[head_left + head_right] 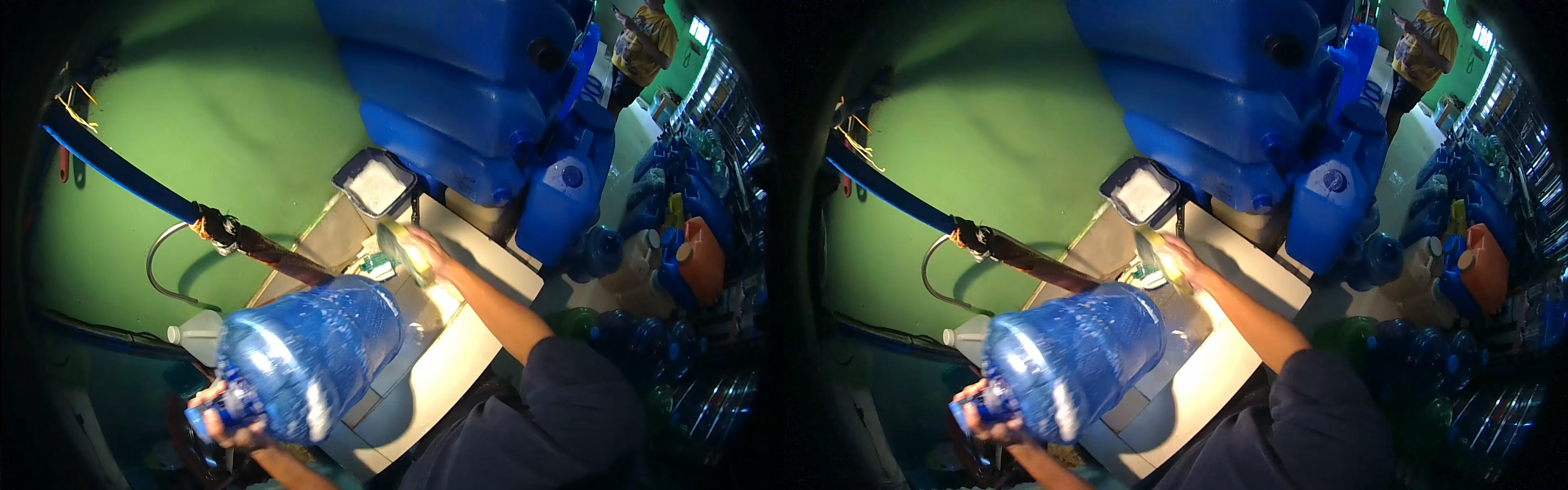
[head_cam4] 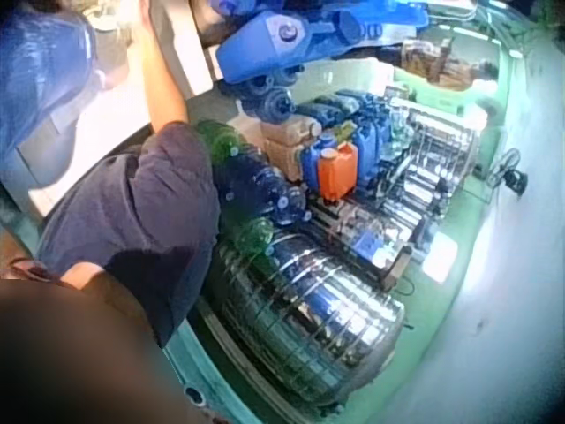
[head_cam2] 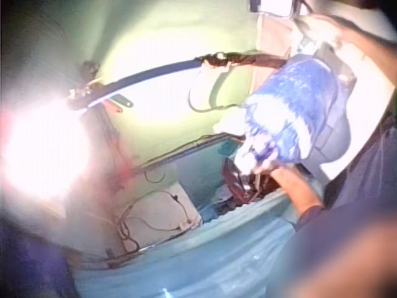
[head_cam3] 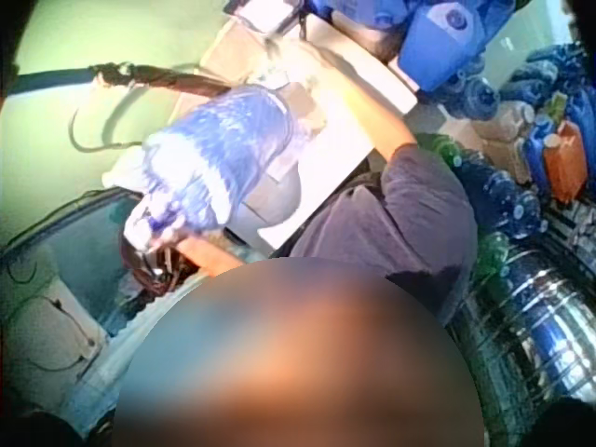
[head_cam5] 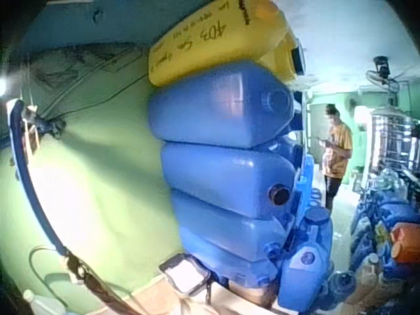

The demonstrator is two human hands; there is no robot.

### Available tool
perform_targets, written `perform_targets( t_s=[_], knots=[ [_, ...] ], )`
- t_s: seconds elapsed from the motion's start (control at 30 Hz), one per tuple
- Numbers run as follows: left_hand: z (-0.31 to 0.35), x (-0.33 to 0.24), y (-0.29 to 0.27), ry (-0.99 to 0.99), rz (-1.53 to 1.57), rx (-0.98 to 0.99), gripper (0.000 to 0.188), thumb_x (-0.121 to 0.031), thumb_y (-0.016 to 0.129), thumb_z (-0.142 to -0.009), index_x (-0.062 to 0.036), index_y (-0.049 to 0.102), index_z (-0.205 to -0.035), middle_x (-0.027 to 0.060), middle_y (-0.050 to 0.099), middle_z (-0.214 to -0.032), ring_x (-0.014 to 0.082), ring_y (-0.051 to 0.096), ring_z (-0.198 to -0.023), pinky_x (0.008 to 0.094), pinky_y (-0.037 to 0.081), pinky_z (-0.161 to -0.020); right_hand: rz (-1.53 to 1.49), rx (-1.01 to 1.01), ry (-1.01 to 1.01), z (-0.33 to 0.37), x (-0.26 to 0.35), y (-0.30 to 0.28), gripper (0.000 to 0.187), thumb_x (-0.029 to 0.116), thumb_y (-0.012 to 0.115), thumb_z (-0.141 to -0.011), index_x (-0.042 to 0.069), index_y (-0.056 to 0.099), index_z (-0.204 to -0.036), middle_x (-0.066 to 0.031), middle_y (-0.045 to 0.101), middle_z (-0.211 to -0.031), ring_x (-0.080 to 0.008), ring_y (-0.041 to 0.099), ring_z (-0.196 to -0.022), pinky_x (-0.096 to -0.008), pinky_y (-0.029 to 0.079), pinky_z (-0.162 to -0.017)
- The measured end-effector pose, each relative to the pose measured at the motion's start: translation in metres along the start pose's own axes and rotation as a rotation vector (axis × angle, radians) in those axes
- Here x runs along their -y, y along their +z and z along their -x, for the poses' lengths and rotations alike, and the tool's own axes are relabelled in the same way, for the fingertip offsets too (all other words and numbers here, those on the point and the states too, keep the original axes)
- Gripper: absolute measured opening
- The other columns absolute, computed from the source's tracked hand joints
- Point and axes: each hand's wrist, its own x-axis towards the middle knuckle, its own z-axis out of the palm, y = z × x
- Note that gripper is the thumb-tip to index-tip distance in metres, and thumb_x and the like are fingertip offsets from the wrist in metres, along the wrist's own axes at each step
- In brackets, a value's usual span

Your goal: The person repeatedly fills large blue water jugs from a hose, scrubs them with a sponge and cleaning solution, rinses them, and places them aside. The process is repeated for multiple jugs in a room filled with similar containers.

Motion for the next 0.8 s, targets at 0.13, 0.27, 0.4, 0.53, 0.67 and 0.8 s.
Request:
perform_targets(
  t_s=[0.13,0.27,0.4,0.53,0.67,0.8],
  knots=[
    [0.049,0.087,0.057,-0.008,-0.255,-0.01,0.022,-0.007,0.065,-0.086,0.0006,0.057,-0.105,0.0116,0.064,-0.099,0.0217,0.061,-0.088,0.0357,0.051,-0.087,1.355,0.071,-0.663,-0.107,0.053,0.06,0.08,0.053,0.063,-0.088,0.008,0.04,-0.149,-0.0186,0.041,-0.15,-0.0372,0.034,-0.142,-0.056,0.029,-0.111],
    [0.069,0.164,0.089,-0.139,-0.612,0.028,0.03,-0.001,0.077,-0.079,0.0027,0.061,-0.104,0.0121,0.066,-0.099,0.0236,0.062,-0.089,0.0384,0.051,-0.089,1.614,0.42,-0.198,-0.111,0.01,0.099,0.12,0.075,0.071,-0.066,0.01,0.025,-0.156,-0.0198,0.019,-0.162,-0.0393,0.015,-0.15,-0.0558,0.011,-0.121],
    [0.094,0.228,0.076,-0.351,-0.497,0.376,0.046,-0.009,0.08,-0.081,0.0044,0.06,-0.12,0.0124,0.066,-0.111,0.0233,0.062,-0.102,0.0378,0.05,-0.094,1.305,0.39,0.325,-0.068,-0.07,0.128,0.086,0.075,0.068,-0.071,0.011,0.065,-0.128,-0.0176,0.06,-0.134,-0.0305,0.057,-0.124,-0.0432,0.041,-0.106],
    [0.112,0.282,0.041,-0.48,-0.507,0.331,0.051,-0.013,0.08,-0.08,0.005,0.059,-0.123,0.012,0.064,-0.118,0.0227,0.06,-0.107,0.0385,0.048,-0.097,1.187,0.101,0.121,-0.05,-0.119,0.151,0.059,0.056,0.069,-0.074,0.003,0.074,-0.1,-0.0171,0.071,-0.099,-0.0319,0.068,-0.094,-0.0448,0.051,-0.083],
    [0.122,0.314,0.005,-0.468,-0.599,0.304,0.057,-0.019,0.084,-0.076,0.0051,0.059,-0.121,0.0131,0.063,-0.119,0.0224,0.061,-0.107,0.0396,0.048,-0.097,1.238,0.069,-0.219,-0.032,-0.161,0.168,0.056,0.053,0.071,-0.072,0.001,0.073,-0.091,-0.0169,0.071,-0.087,-0.0337,0.067,-0.084,-0.047,0.051,-0.076],
    [0.13,0.32,-0.019,-0.42,-0.756,0.338,0.059,-0.021,0.085,-0.075,0.0054,0.058,-0.12,0.0142,0.064,-0.119,0.0235,0.061,-0.106,0.04,0.048,-0.096,1.437,0.029,-0.409,-0.015,-0.183,0.18,0.054,0.05,0.072,-0.069,0.0,0.073,-0.09,-0.0176,0.07,-0.088,-0.0341,0.067,-0.085,-0.047,0.051,-0.077]
  ],
)
